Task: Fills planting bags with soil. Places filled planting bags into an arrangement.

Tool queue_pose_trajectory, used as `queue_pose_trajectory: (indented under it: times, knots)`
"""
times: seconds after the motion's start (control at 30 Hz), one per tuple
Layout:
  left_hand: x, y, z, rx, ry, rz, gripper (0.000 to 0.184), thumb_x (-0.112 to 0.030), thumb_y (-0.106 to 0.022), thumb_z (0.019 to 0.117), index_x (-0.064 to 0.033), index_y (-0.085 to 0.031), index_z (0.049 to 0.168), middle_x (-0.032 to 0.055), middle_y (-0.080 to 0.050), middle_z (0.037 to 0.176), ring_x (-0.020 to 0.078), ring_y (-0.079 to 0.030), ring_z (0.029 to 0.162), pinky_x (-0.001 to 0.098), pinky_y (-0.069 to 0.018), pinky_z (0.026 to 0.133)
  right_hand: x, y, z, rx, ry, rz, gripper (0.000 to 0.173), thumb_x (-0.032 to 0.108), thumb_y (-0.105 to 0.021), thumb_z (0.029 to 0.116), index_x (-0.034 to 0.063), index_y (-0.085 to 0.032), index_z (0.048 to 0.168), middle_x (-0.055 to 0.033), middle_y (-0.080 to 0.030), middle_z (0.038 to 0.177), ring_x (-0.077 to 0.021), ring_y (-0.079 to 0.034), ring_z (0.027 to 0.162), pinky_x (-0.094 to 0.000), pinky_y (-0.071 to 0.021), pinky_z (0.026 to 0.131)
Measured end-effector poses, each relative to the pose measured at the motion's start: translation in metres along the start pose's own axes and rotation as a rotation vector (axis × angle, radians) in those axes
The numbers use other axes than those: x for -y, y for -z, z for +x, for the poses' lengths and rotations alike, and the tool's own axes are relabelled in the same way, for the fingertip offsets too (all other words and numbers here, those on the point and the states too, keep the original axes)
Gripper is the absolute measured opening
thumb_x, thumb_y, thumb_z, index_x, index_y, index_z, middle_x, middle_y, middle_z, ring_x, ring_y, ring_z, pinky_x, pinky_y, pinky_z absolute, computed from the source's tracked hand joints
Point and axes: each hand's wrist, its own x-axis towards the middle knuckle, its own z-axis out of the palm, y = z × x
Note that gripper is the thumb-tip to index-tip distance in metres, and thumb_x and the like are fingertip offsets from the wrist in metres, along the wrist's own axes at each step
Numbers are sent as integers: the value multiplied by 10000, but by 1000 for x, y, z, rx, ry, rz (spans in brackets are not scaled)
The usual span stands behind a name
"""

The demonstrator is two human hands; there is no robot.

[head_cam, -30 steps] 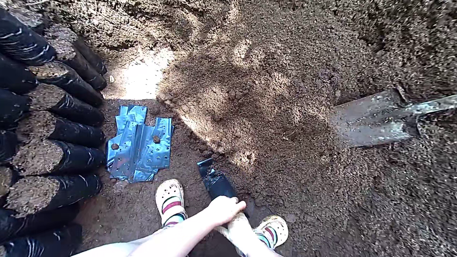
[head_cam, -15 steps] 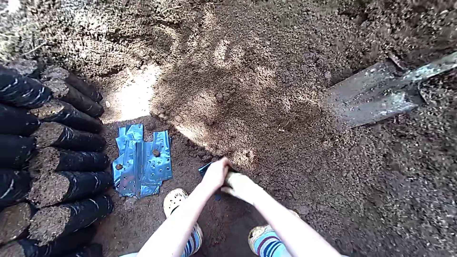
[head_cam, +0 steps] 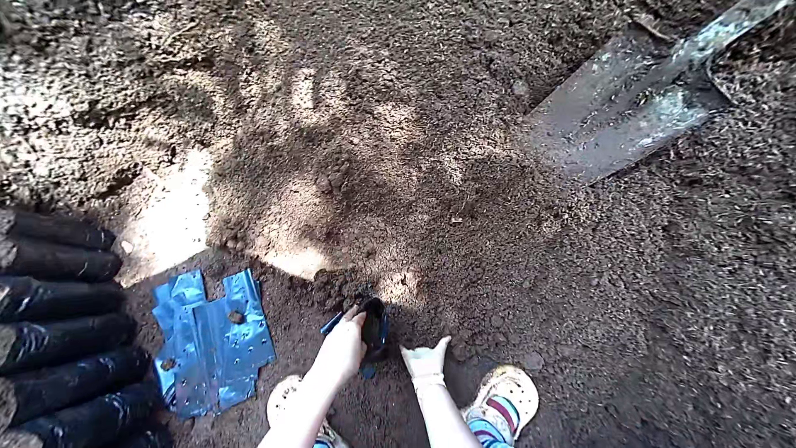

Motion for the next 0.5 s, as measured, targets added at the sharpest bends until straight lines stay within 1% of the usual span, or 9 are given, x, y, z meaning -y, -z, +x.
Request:
queue_pose_trajectory:
  times: [0.03, 0.07, 0.13, 0.17, 0.27, 0.33, 0.4, 0.47, 0.5]
  knots:
    - [-3, -1, 1, 23, -15, -26, 626, 5, -616, 951, -29, -431, 1548, 136, -294, 1681, 279, -368, 1519, 445, -347, 1222, 8, -17, 2, 78, 13, 9, 911, 863, -133, 912, 287, -218, 1612, -79, -317, 1646, -307, -332, 1493, -682, -344, 1104]
    - [-6, -1, 2, 35, -21, -56, 632, 4, -609, 951, -37, -423, 1554, 110, -288, 1688, 247, -430, 1481, 423, -397, 1189, 18, -37, 6, 160, 23, 18, 898, 874, -138, 900, 315, -257, 1592, -68, -375, 1611, -312, -377, 1463, -695, -379, 1065]
    - [-12, -6, 5, 41, -6, -150, 645, -4, -592, 954, -90, -415, 1569, 64, -264, 1699, 202, -647, 1231, 393, -557, 987, 37, -70, 20, 265, 21, 29, 876, 849, -131, 919, 277, -301, 1561, -91, -442, 1546, -312, -446, 1396, -671, -426, 1025]
    - [-13, -8, 8, 44, 3, -202, 651, -13, -586, 958, -106, -404, 1577, 51, -242, 1706, 184, -696, 1093, 378, -586, 897, 43, -80, 25, 278, 7, 28, 850, 810, -108, 948, 248, -288, 1560, -95, -432, 1538, -289, -444, 1383, -631, -424, 1039]
    - [-17, -12, 18, 38, 16, -336, 670, -41, -577, 965, -119, -367, 1596, 48, -210, 1712, 132, -707, 890, 333, -594, 781, 52, -89, 28, 227, -29, -16, 780, 727, -88, 996, 201, -319, 1524, -112, -476, 1460, -268, -495, 1302, -571, -456, 1008]
    - [-18, -11, 26, 24, 7, -386, 687, -43, -583, 965, -122, -347, 1605, 58, -220, 1708, 107, -698, 824, 313, -590, 751, 59, -86, 11, 178, -5, -138, 735, 663, -80, 1037, 161, -308, 1523, -138, -474, 1430, -269, -506, 1255, -546, -466, 969]
    - [-19, -8, 31, 28, -1, -401, 704, -49, -582, 969, -127, -320, 1617, 76, -236, 1701, 99, -685, 796, 304, -582, 738, 67, -78, -7, 251, 21, -306, 711, 597, -72, 1068, 107, -326, 1517, -166, -520, 1380, -257, -551, 1193, -495, -506, 939]
    - [-18, -3, 34, 27, -8, -394, 722, -64, -589, 973, -134, -294, 1628, 106, -344, 1649, 113, -690, 791, 312, -587, 750, 70, -78, -26, 442, 23, -398, 660, 516, -64, 1091, 66, -405, 1433, -126, -612, 1205, -187, -622, 1042, -410, -562, 842]
    - [-18, -1, 35, 14, -5, -396, 718, -71, -601, 972, -127, -304, 1623, 128, -477, 1546, 131, -687, 770, 323, -586, 748, 69, -81, -34, 508, 0, -406, 646, 512, -68, 1090, 74, -448, 1375, -94, -638, 1122, -163, -637, 978, -389, -568, 798]
